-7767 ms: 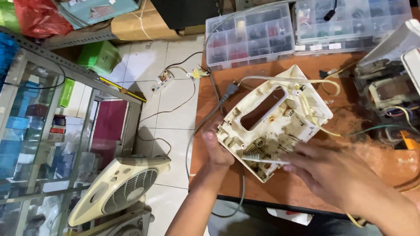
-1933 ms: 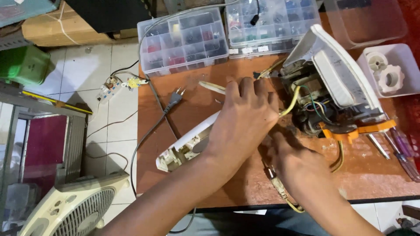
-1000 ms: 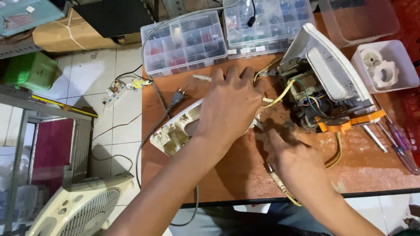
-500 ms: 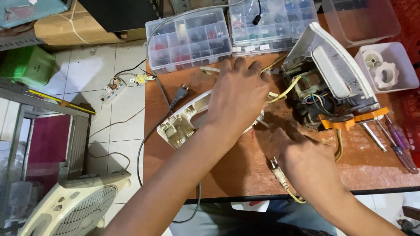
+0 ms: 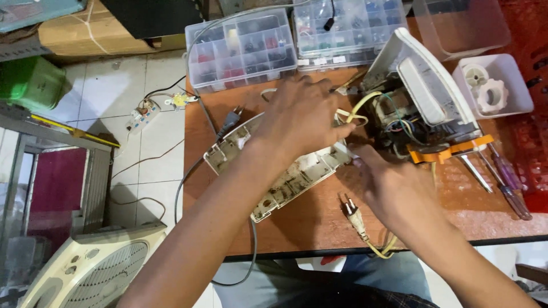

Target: Cleaning the internal plastic housing of a disassembled electric iron using a brush to remove dust and grime.

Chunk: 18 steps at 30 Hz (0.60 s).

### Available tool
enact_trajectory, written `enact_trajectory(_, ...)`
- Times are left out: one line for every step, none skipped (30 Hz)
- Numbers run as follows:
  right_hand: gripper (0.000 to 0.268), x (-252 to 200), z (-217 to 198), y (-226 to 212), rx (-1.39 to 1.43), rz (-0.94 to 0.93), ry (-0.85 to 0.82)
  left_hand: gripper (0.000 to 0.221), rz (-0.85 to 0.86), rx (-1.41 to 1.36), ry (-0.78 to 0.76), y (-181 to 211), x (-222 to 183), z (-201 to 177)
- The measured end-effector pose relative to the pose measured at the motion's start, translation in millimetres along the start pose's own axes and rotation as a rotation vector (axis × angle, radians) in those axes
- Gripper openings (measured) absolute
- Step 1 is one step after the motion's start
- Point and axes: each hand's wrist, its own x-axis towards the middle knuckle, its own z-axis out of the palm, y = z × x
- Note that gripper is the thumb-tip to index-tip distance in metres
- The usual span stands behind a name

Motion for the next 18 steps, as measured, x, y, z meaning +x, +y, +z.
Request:
enact_trajectory(0.025,-1.2,6.3,3.2,0.015,-0.057,0.024,0.059,0.001,-0.024,0.006,-2.1,0.5,0.2)
enact_trajectory(0.023,-2.4,12.5,6.2,0.029,-0.114,0.049,0.056,0.002,-0.049,0.011,-4.4,0.9,0.3)
enact_trajectory(0.023,-7.6,16.2,11.2,0.026,-0.115,0.054,0.056,0.003,-0.046,0.016,-6.0,0.2,-1.4)
enact_trajectory(0.026,-12.8,20.3,16.1,0.049,0.04,-0.073,0.058,-0.003,-0.07,0.016,-7.7,-0.6,-3.0)
enact_trajectory(0.03,-19.1,25.2,20.5,0.074,0.194,-0.205,0.061,-0.011,-0.097,0.012,-8.9,-2.8,-3.3)
enact_trajectory(0.03,-18.0,11.8,11.8,0.075,0.193,-0.206,0.061,-0.012,-0.097,0.012,-7.0,-3.2,-5.6)
enact_trajectory(0.035,-16.5,-1.6,2.4,0.179,0.294,-0.23,0.065,-0.04,-0.087,0.036,-5.6,-3.5,-9.0)
enact_trajectory(0.045,-15.2,-15.3,-6.7,0.284,0.394,-0.254,0.07,-0.067,-0.078,0.061,-3.9,-3.5,-12.5)
enact_trajectory(0.045,-15.8,-18.0,-12.3,0.288,0.399,-0.252,0.07,-0.061,-0.075,0.058,-1.5,-5.9,-17.0)
enact_trajectory(0.047,-16.5,-21.2,-17.9,0.346,0.427,-0.203,0.069,-0.084,-0.064,0.101,1.1,-8.4,-21.8)
enact_trajectory(0.049,-15.0,-25.5,-23.3,0.402,0.451,-0.147,0.067,-0.107,-0.049,0.153,2.4,-9.7,-28.6)
enact_trajectory(0.049,-15.2,-28.1,-23.2,0.404,0.452,-0.137,0.067,-0.101,-0.042,0.157,4.1,-10.2,-31.6)
enact_trajectory(0.046,-15.5,-30.6,-23.2,0.422,0.476,-0.102,0.064,-0.116,-0.044,0.258,5.8,-11.2,-34.0)
enact_trajectory(0.043,-15.9,-32.7,-23.2,0.441,0.499,-0.067,0.062,-0.131,-0.046,0.358,7.4,-12.4,-36.0)
enact_trajectory(0.043,-12.4,-31.7,-25.9,0.441,0.504,-0.064,0.062,-0.125,-0.047,0.359,7.0,-11.1,-33.0)
enact_trajectory(0.038,-8.8,-30.3,-28.2,0.468,0.538,-0.115,0.056,-0.107,0.001,0.46,6.8,-9.6,-29.6)
enact_trajectory(0.033,-5.2,-28.6,-30.2,0.497,0.573,-0.166,0.052,-0.087,0.049,0.561,6.6,-7.5,-25.9)
enact_trajectory(0.033,-8.1,-26.2,-26.4,0.498,0.58,-0.161,0.052,-0.078,0.047,0.562,6.9,-5.1,-26.5)
